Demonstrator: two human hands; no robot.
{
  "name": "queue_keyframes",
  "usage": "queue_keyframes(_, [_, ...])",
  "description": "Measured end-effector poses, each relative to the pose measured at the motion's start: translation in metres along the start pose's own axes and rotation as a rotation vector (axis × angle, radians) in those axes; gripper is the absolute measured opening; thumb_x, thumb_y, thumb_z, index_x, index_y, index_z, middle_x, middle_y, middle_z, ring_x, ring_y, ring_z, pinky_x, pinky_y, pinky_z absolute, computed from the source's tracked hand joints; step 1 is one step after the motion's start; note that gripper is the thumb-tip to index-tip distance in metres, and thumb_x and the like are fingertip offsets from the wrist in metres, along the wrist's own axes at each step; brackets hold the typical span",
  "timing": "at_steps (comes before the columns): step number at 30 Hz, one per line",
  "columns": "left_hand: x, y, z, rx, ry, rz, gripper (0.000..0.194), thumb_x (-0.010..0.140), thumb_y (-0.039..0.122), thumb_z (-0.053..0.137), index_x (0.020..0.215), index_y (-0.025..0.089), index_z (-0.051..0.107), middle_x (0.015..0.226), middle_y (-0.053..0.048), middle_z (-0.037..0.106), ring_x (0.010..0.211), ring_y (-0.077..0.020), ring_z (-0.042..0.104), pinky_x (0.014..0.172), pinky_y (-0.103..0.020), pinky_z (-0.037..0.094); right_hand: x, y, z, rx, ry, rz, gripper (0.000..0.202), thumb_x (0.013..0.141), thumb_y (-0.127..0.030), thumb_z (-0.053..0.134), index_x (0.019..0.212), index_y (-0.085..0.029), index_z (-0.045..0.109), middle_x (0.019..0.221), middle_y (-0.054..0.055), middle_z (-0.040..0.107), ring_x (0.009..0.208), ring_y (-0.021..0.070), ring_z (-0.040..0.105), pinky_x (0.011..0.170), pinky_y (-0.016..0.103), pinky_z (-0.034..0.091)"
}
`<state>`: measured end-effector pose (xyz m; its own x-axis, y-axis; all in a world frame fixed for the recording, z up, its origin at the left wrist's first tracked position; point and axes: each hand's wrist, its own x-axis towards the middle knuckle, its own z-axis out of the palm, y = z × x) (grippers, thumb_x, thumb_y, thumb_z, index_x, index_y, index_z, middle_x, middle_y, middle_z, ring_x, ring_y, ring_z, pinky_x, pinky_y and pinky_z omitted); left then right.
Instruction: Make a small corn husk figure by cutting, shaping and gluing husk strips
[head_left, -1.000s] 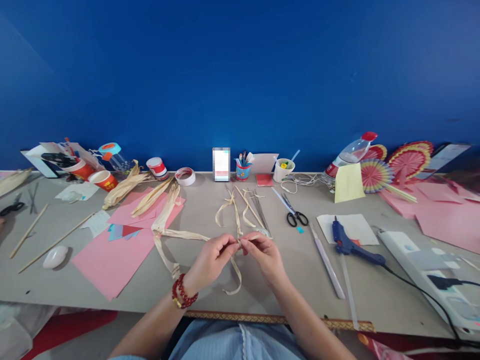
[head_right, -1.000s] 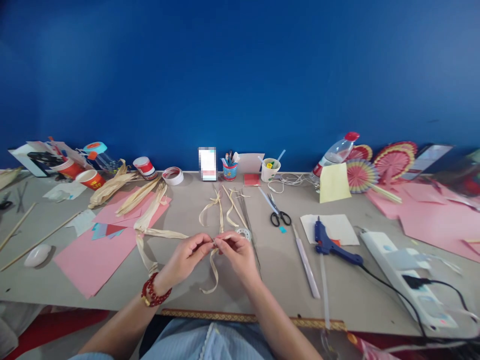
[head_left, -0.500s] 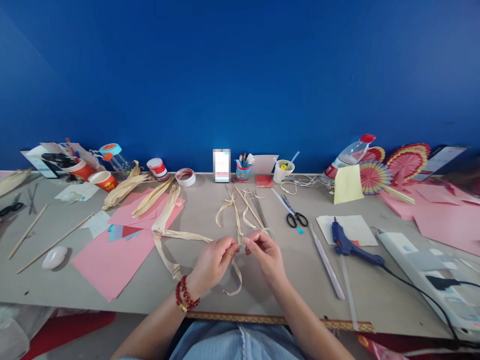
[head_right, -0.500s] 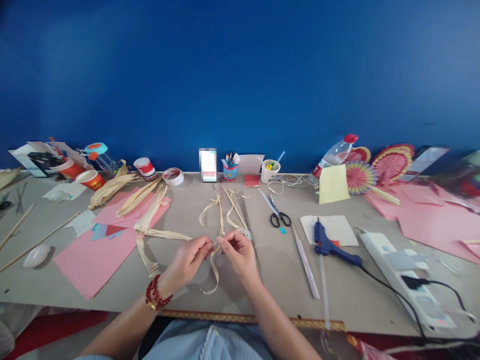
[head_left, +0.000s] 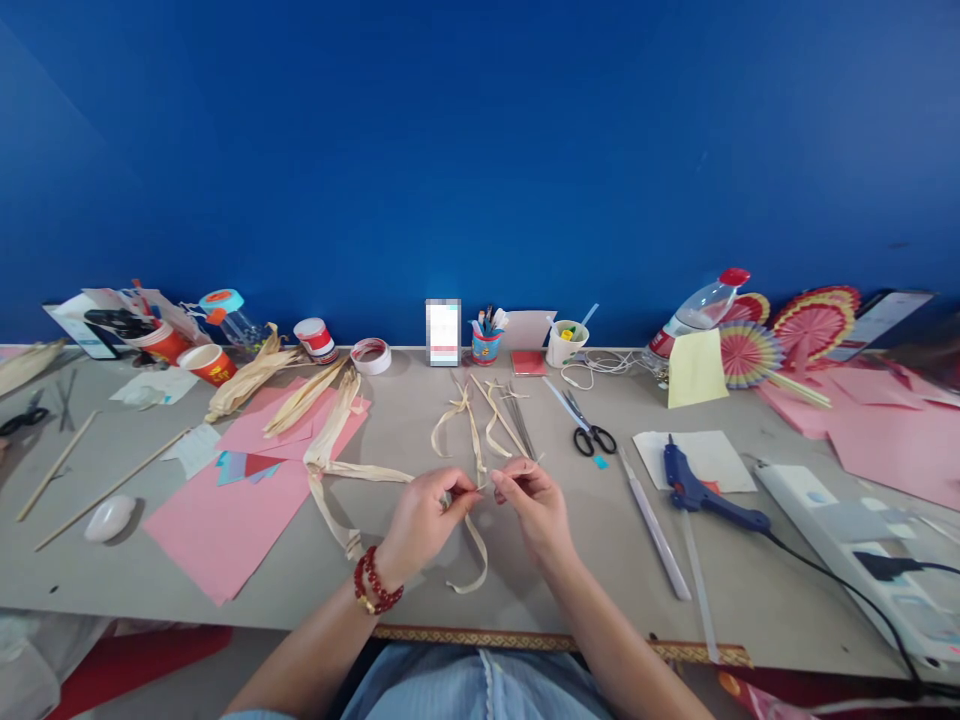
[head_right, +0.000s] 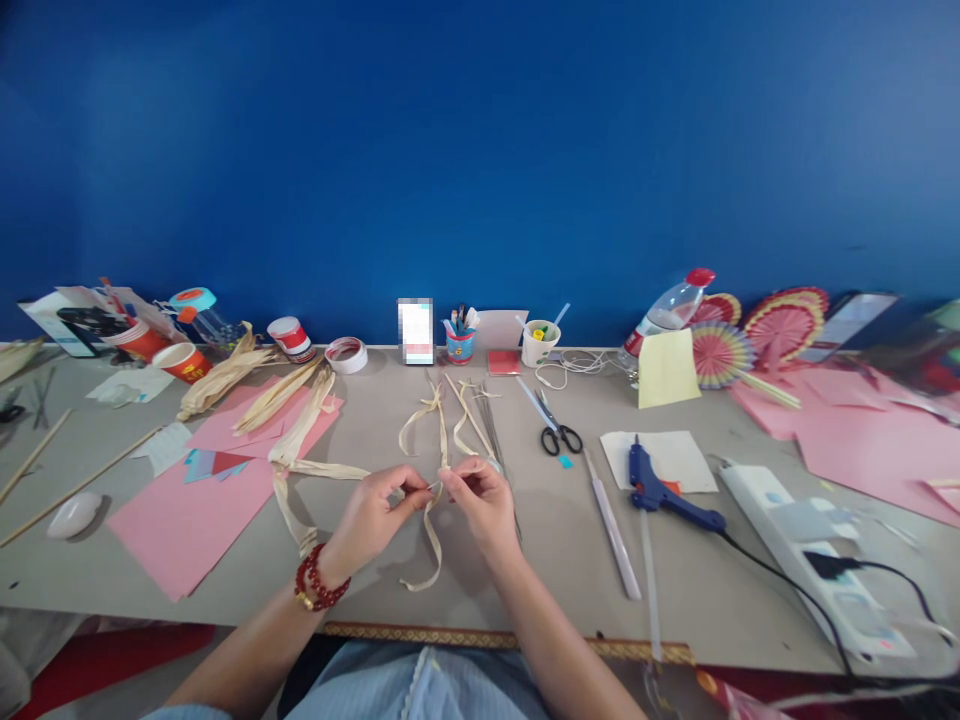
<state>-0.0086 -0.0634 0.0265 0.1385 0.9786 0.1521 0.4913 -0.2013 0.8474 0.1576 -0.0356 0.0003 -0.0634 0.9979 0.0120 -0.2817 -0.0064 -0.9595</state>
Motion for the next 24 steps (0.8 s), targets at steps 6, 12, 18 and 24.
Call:
queue_keyframes(6, [0.002,-0.007,0.002,0.177,0.073,0.039,0.017,0.087,0.030,0.067,0.074,0.020,0.062,0.069,0.002,0.066,0.070,-0.0156,0.059,0.070,-0.026,0.044,0.003,0.002,0.002,-0.016,0.040,0.031,0.034,0.071,-0.041,0.082,0.061,-0.019,0.058,0.057,-0.004,0.051,0.055,0.0112,0.047,0.056,0.024,0.040])
queue_keyframes(12, [0.003,-0.011,0.001,0.201,0.034,0.074,0.013,0.094,0.027,0.057,0.089,0.024,0.068,0.083,0.000,0.073,0.082,-0.0182,0.065,0.078,-0.030,0.047,0.010,0.002,-0.002,-0.008,0.008,0.068,0.027,0.072,-0.041,0.081,0.070,-0.019,0.065,0.066,-0.002,0.057,0.060,0.0127,0.050,0.059,0.025,0.045])
queue_keyframes(18, [0.006,-0.007,-0.006,0.245,0.051,0.050,0.013,0.092,0.027,0.061,0.080,0.023,0.065,0.075,0.001,0.070,0.077,-0.0180,0.063,0.075,-0.030,0.046,0.016,0.000,-0.008,-0.005,0.037,0.084,0.031,0.067,-0.041,0.084,0.063,-0.019,0.062,0.064,-0.003,0.055,0.057,0.0114,0.048,0.056,0.024,0.043])
queue_keyframes(24, [0.018,-0.010,-0.012,0.346,0.070,0.082,0.013,0.091,0.029,0.062,0.079,0.023,0.060,0.074,0.001,0.068,0.075,-0.0188,0.063,0.075,-0.032,0.045,0.028,-0.001,-0.005,0.004,0.073,0.088,0.036,0.067,-0.042,0.083,0.060,-0.020,0.057,0.054,-0.006,0.049,0.051,0.0103,0.044,0.052,0.024,0.036])
